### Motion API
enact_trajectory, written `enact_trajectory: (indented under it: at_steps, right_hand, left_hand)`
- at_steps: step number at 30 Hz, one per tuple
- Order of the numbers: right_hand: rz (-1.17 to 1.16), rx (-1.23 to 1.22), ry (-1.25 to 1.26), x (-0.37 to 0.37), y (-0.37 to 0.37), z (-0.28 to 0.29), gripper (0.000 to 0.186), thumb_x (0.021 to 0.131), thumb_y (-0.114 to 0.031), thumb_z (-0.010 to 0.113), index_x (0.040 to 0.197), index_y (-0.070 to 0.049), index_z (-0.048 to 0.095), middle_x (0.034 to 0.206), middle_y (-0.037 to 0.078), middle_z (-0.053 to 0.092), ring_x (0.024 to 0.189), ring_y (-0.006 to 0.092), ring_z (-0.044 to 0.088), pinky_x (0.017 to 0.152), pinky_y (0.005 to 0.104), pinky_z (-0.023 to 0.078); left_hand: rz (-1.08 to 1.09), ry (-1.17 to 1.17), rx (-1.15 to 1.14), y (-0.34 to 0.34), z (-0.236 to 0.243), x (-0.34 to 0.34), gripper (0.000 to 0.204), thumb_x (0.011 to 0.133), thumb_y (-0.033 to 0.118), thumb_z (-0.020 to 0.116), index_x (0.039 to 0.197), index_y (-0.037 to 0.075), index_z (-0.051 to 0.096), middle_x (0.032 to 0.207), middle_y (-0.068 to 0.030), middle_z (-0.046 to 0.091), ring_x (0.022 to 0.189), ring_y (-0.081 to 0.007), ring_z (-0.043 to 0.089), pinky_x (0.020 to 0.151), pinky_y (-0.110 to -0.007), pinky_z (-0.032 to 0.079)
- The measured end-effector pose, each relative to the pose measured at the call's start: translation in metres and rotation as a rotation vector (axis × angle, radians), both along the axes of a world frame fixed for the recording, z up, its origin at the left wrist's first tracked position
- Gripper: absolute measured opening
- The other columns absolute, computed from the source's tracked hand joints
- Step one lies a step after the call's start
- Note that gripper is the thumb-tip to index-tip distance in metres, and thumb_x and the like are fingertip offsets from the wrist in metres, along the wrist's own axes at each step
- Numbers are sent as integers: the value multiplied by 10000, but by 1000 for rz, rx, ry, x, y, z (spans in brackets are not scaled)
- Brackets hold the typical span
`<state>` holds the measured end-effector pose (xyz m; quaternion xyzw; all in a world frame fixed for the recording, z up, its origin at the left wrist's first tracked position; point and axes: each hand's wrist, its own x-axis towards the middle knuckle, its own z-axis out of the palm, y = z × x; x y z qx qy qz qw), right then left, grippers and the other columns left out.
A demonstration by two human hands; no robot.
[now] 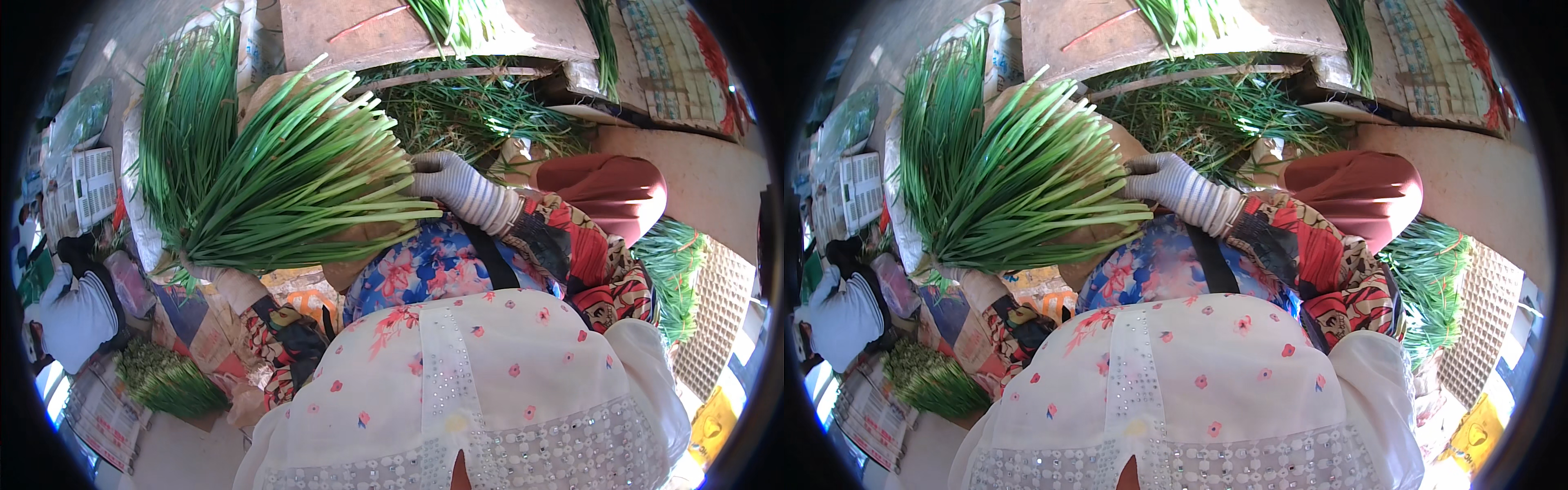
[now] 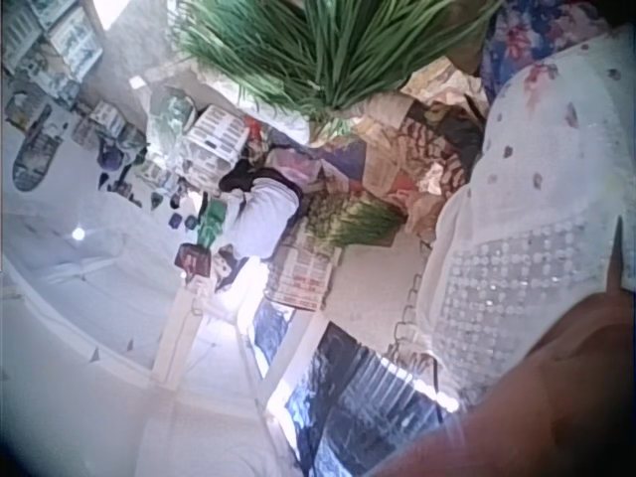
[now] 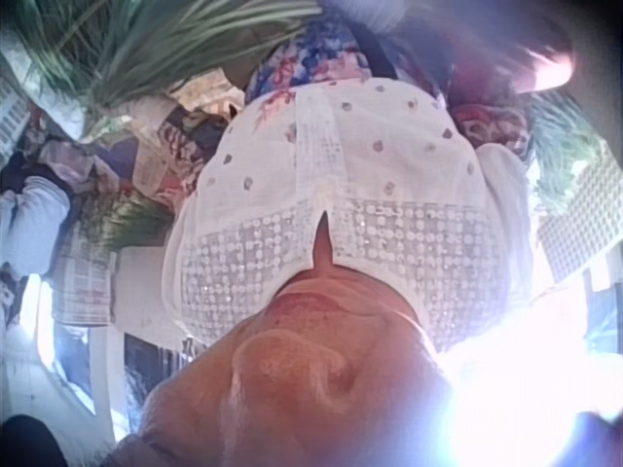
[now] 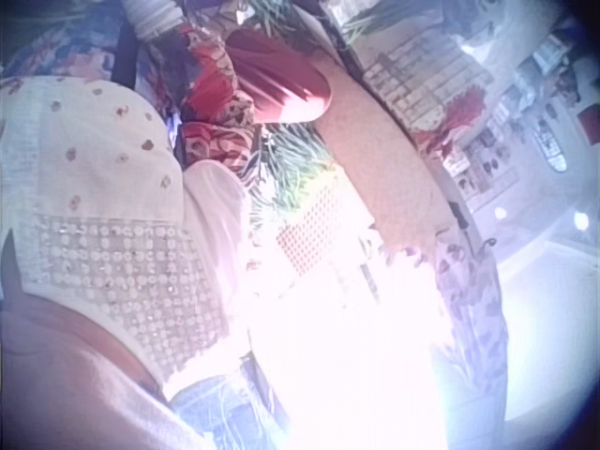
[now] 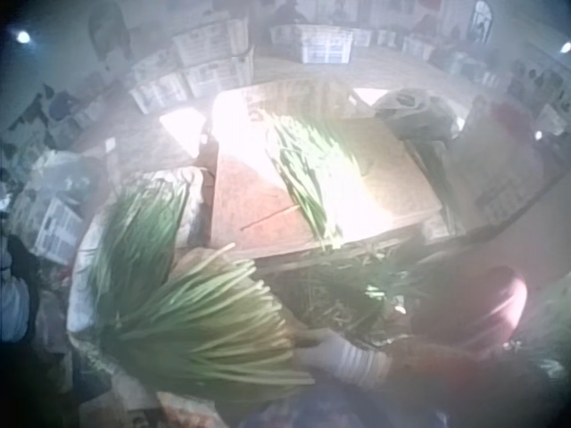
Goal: The person sorts a bunch of green onions, removing dry or yellowed leaves and placing the cleaned stalks onto a pile.
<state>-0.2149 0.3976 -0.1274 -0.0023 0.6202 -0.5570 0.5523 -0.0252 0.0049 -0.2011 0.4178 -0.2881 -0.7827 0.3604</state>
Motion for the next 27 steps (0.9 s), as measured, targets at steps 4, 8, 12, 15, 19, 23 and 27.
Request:
enact_trajectory:
  at_steps: [4,8,12,15,19,23,27]
  right_hand:
    - [-356,-37,-112,4,-5,-19,297,821,-124,711,1075,17,649,826,58,643,684,89,595,597,235,487]
    - [-360,-341,276,-16,36,-33,85,798,-58,603,785,12,650,797,42,619,646,139,577,597,256,470]
    - [166,1082,1564,-111,125,-8,152,742,-243,708,769,-93,701,744,146,649,741,240,654,647,391,519]
    - [380,1438,1455,-133,165,3,386,794,-352,701,1097,-115,667,1048,192,658,907,319,659,750,422,540]
    - [159,205,570,-79,50,23,781,799,-413,725,1353,63,449,1302,220,560,1135,281,587,991,323,437]
    - [-93,-132,102,-27,-36,-3,482,811,-262,720,1166,44,608,1070,138,674,966,182,643,900,286,485]
    - [-265,-9,105,-36,-10,-23,318,820,-197,699,1050,18,658,822,47,653,687,116,589,612,249,478]
  left_hand:
    - [25,8,9,10,6,-9,468,867,421,462,1194,137,638,1201,-165,624,1070,-379,605,914,-571,496]
    - [67,27,-64,9,12,-5,464,867,424,478,1199,143,638,1206,-160,622,1090,-376,596,916,-563,496]
    - [105,-4,-97,26,22,-9,465,871,422,483,1206,136,632,1210,-168,619,1085,-375,597,916,-560,496]
    - [73,16,-139,7,6,-6,466,875,425,481,1204,132,632,1194,-173,624,1072,-375,602,914,-558,497]
    - [55,109,-78,2,7,6,461,881,419,477,1211,133,627,1171,-167,634,1050,-374,608,893,-555,502]
    - [20,164,-82,28,34,-19,415,891,383,472,1199,157,634,1141,-139,646,1017,-360,615,868,-546,505]
    - [111,8,-133,7,27,4,534,845,408,482,1252,84,601,1206,-186,619,1082,-368,596,935,-534,476]
